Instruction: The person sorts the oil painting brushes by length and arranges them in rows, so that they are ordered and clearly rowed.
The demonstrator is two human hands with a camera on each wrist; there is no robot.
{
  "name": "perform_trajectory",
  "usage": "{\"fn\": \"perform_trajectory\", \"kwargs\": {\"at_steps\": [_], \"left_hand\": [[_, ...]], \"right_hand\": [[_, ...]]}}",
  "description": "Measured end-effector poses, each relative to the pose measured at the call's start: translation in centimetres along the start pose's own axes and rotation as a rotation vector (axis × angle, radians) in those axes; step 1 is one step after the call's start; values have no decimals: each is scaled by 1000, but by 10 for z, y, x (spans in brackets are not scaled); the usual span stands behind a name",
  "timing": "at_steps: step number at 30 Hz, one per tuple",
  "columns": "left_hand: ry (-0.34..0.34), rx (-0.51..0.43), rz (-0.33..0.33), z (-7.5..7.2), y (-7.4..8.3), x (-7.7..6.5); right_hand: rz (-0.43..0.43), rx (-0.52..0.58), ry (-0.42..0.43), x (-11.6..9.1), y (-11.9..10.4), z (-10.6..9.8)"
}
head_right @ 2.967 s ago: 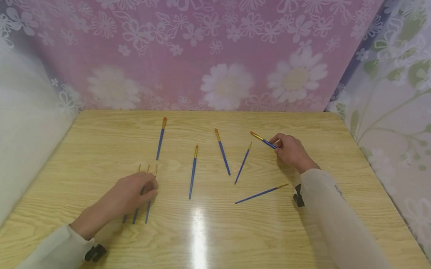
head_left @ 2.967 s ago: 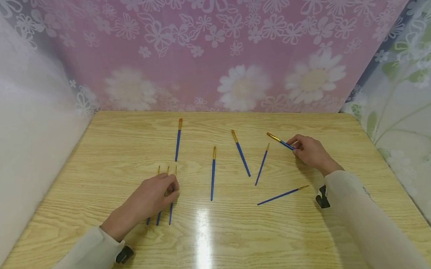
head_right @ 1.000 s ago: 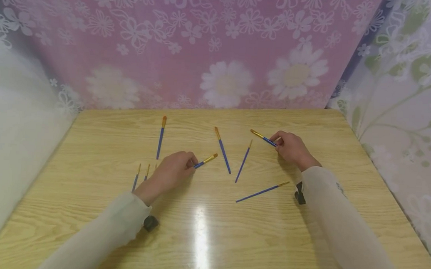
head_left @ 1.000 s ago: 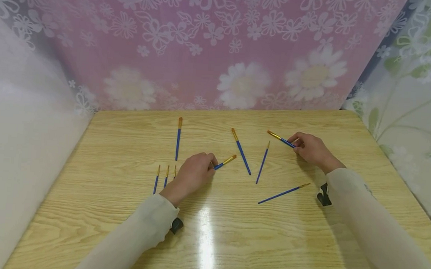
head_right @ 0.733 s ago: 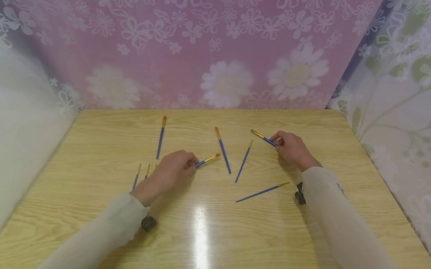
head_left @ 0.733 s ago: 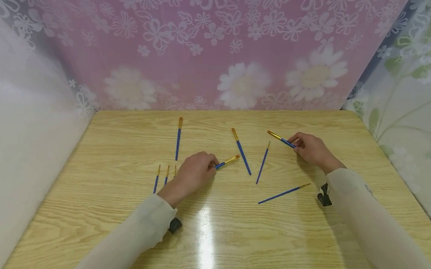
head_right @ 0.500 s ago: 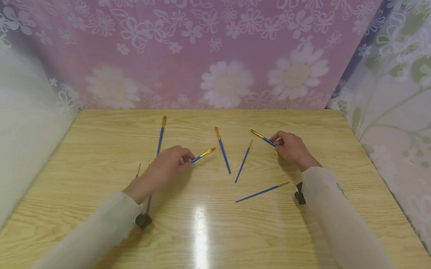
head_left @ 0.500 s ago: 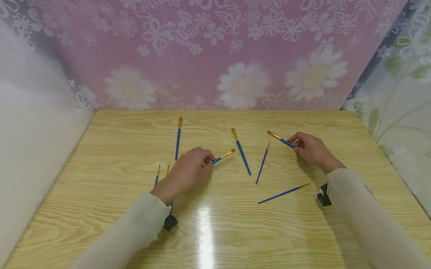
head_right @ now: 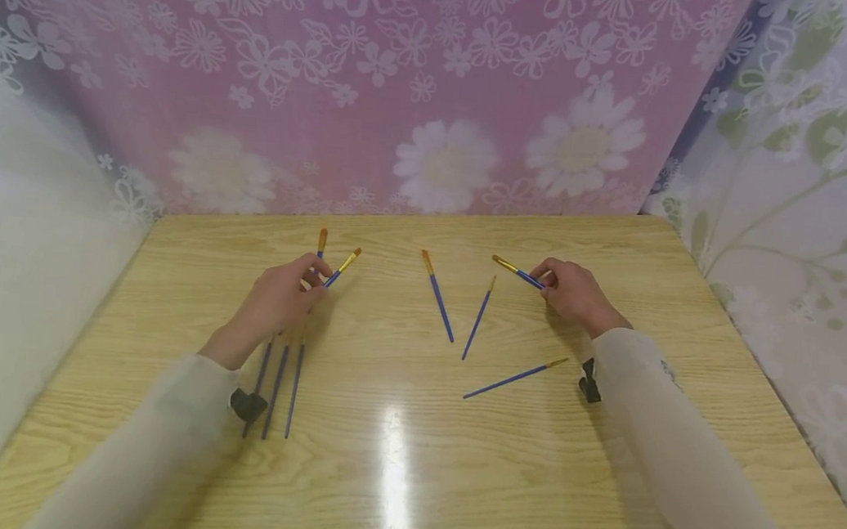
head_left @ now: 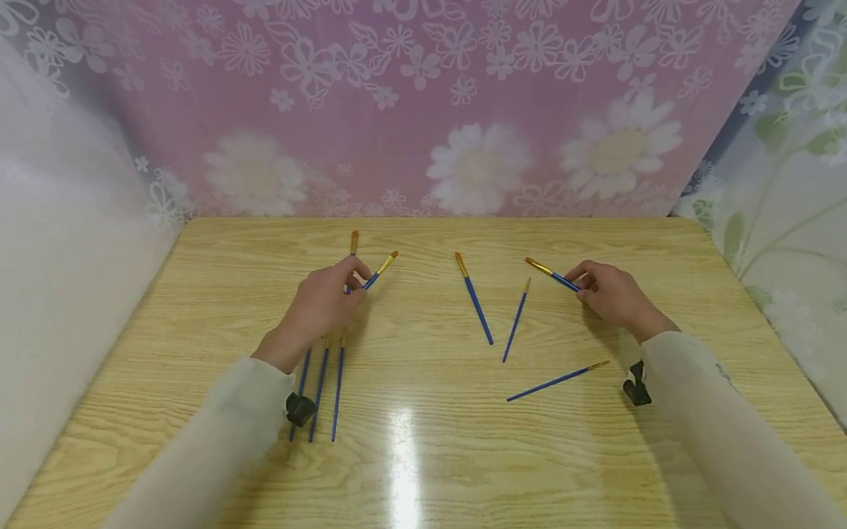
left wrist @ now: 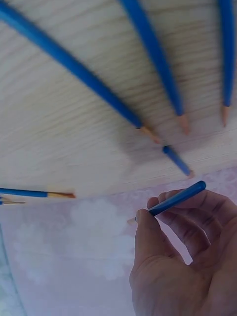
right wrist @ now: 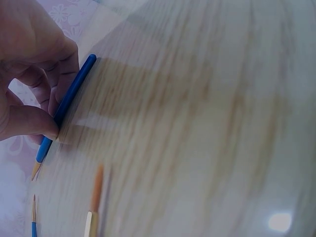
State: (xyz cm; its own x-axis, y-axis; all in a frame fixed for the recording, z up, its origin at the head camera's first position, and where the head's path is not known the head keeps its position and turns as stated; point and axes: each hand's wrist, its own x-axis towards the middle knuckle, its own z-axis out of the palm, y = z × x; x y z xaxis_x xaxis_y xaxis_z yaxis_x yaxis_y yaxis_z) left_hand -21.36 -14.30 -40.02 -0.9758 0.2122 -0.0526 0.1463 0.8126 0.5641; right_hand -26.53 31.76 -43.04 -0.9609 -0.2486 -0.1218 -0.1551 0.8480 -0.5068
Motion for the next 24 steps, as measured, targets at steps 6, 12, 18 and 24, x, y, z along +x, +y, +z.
{"fn": "perform_trajectory", "kwargs": {"at_steps": [6,12,18,24], "left_hand": [[18,-13,-36,-11,-21,7],[78,-32,-46,-14,-38,14],[72,-81,-108,-14,-43,18],[58,-119,-152,-11,-48,24]], "right_hand": [[2,7,-4,-2,0,-1],[4,15,-9,-2,-2,-2],[0,14,-10,-1,-2,-1],[7,13,-7,-1,-1,-1]]}}
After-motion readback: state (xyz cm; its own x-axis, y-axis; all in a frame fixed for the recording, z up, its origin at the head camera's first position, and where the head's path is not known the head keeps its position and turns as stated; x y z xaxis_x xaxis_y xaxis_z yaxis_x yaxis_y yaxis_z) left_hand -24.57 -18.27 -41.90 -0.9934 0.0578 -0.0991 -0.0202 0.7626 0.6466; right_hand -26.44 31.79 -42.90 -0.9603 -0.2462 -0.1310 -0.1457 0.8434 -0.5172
